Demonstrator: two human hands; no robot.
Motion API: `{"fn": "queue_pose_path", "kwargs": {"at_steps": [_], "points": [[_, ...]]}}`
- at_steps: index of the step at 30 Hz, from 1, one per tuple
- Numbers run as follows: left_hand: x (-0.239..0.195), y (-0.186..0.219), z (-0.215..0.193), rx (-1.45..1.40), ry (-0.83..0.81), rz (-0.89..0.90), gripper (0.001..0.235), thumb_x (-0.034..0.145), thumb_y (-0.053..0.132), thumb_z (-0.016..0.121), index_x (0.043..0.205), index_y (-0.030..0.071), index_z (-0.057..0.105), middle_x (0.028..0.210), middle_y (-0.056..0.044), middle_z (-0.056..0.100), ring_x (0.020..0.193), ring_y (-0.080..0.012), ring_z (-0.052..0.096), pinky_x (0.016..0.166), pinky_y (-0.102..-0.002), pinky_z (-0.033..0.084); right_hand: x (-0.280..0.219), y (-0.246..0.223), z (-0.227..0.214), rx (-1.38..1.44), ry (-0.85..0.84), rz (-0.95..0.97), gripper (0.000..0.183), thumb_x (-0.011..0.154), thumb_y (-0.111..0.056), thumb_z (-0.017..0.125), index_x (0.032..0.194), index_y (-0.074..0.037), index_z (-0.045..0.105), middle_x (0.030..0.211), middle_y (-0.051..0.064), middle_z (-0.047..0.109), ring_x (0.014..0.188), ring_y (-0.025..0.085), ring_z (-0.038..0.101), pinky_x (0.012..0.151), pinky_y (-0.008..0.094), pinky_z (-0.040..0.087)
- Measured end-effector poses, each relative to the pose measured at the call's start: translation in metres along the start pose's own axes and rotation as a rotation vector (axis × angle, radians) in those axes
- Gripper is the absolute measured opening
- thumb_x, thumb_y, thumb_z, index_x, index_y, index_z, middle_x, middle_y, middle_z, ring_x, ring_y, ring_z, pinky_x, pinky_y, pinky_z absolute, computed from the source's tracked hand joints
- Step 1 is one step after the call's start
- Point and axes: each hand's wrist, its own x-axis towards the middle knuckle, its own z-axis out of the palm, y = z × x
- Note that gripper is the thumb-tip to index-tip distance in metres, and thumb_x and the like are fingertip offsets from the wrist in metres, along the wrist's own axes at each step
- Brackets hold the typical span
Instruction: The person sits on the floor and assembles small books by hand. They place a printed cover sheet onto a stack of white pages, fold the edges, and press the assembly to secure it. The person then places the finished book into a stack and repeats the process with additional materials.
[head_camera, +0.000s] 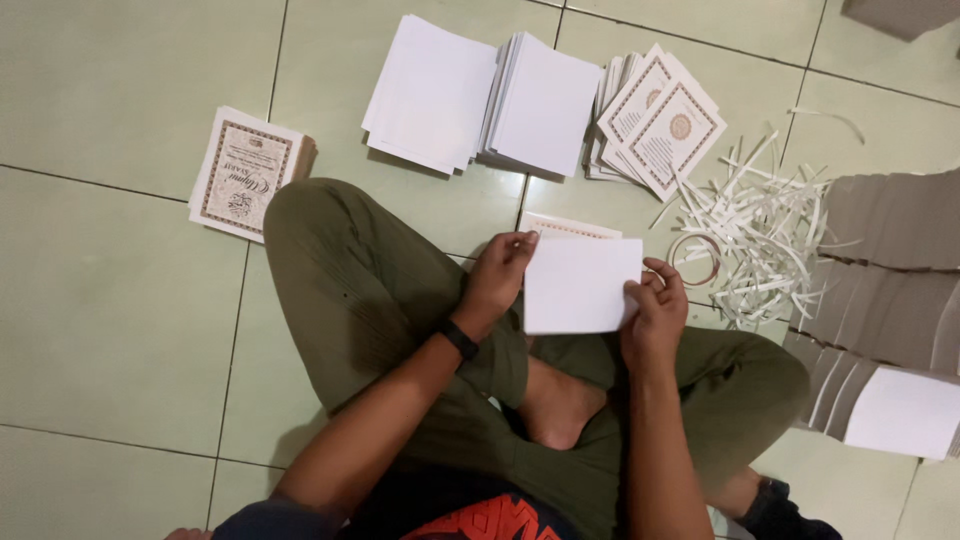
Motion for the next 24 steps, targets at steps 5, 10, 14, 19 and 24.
{"fn": "queue_pose_path", "kwargs": {"at_steps": [5,10,14,19,24], "points": [[0.005,-0.01,0.001,0.084,0.052,0.109,0.043,0.091,0.022,0.079,0.125,0.002,0.061,0.084,-0.011,0.075,0.073,-0.0144,0.068,0.061,-0.029,0.055,-0.011,-0.003,0.016,-0.279,0.021,-0.022,0.04,0.087,-0.001,0.071,0.126,-0.002,0.062,0.088,0.003,0.067,0.079,0.01,0.063,0.069,0.021,0.053],[0.017,-0.017,0.006,0.236,0.173,0.098,0.027,0.087,0.014,0.077,0.112,0.005,0.069,0.082,-0.009,0.076,0.07,-0.0173,0.072,0.058,-0.031,0.055,-0.002,0.011,0.009,-0.486,0.078,-0.003,0.03,0.091,-0.006,0.076,0.12,-0.002,0.071,0.086,0.007,0.067,0.079,0.013,0.061,0.067,0.026,0.052],[0.015,-0.002,0.007,0.249,0.208,0.052,0.026,0.091,0.007,0.071,0.117,0.006,0.075,0.09,-0.014,0.077,0.081,-0.0254,0.075,0.066,-0.035,0.058,0.003,0.015,0.01,-0.556,0.136,0.041,0.029,0.089,-0.003,0.077,0.117,0.0,0.072,0.086,0.01,0.068,0.078,0.015,0.061,0.065,0.028,0.051],[0.01,0.016,0.006,0.314,0.244,-0.017,0.031,0.091,0.01,0.072,0.122,0.006,0.07,0.093,-0.012,0.077,0.087,-0.0276,0.076,0.07,-0.037,0.059,0.007,0.021,0.01,-0.609,0.145,0.065,0.027,0.088,-0.001,0.076,0.115,0.0,0.073,0.084,0.01,0.068,0.076,0.016,0.061,0.062,0.028,0.051],[0.012,0.022,0.005,0.245,0.232,-0.045,0.019,0.095,0.009,0.069,0.113,0.006,0.072,0.097,-0.014,0.075,0.09,-0.028,0.075,0.07,-0.036,0.059,0.007,0.013,0.018,-0.633,0.162,0.07,0.026,0.089,0.001,0.076,0.115,0.001,0.073,0.085,0.009,0.063,0.08,0.017,0.058,0.068,0.03,0.05]]}}
